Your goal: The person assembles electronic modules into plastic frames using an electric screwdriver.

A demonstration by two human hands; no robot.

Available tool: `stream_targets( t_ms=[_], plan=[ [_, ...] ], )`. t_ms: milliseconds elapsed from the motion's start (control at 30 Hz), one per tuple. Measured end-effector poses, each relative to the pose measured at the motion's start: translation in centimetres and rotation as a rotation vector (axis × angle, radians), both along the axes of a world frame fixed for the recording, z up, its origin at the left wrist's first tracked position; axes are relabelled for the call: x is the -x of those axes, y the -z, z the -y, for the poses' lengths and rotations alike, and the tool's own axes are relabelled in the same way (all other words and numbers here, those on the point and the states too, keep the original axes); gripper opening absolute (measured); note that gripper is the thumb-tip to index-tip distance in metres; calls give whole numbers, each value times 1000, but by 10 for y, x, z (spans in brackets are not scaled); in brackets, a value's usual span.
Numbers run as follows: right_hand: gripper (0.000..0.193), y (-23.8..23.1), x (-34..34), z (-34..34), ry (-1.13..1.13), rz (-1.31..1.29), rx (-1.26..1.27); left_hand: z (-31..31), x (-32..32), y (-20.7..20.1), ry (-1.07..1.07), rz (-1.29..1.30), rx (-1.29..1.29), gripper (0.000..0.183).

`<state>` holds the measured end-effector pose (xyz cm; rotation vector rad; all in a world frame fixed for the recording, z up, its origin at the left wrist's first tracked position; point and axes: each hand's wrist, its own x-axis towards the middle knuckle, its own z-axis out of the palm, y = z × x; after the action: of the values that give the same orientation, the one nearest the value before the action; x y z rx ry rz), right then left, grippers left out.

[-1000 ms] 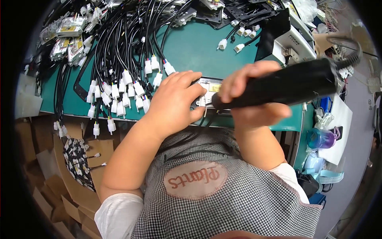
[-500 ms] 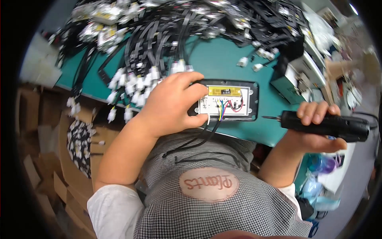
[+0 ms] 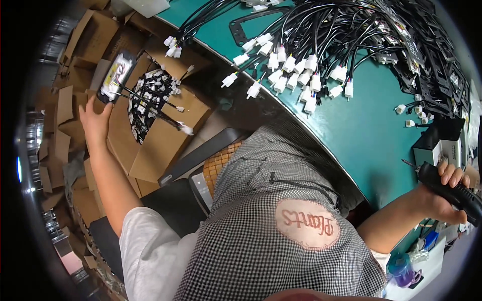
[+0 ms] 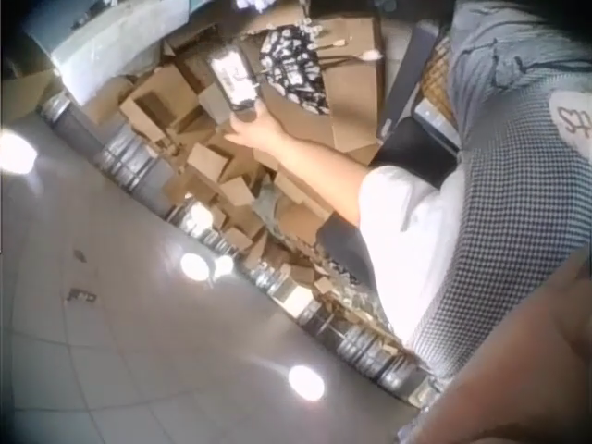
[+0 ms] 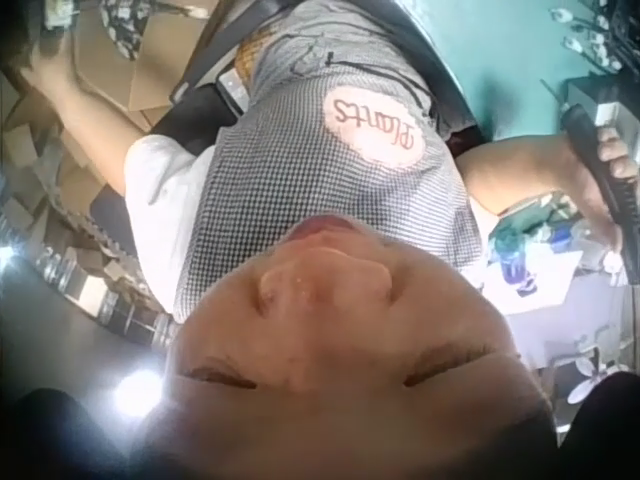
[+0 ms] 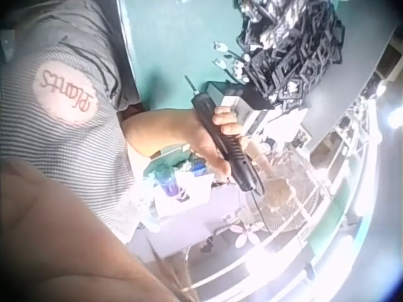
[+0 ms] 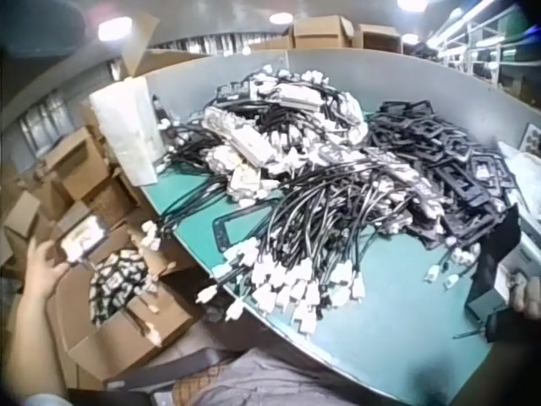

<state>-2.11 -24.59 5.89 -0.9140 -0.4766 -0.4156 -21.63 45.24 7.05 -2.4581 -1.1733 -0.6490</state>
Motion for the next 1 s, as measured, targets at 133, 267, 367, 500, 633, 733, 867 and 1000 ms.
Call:
stream_targets(
  t_ms=[133,267,367,500,633,733,867,1000],
  plan=[
    [75,-7,17,2,44,28,30,-22,-12,20,251,118,452,43],
    [74,2,22,-15,147,-17,9,41,-88,40,486,38,475,31],
    [68,9,25,-18,257,-44,32,103,-137,32,708,157,531,22],
    [52,5,41,-18,455,-114,140,191,-201,11,972,329,809,17],
    [45,14,42,-11,480,-120,75,289,-255,-19,1313,384,929,12],
    [42,29,36,0,445,-100,-55,378,-284,-42,1615,269,798,12],
    [44,32,34,4,361,-145,-113,464,-330,-51,1816,131,752,19],
    [48,29,34,8,338,-182,-136,541,-395,-41,1842,-67,564,27]
  ],
)
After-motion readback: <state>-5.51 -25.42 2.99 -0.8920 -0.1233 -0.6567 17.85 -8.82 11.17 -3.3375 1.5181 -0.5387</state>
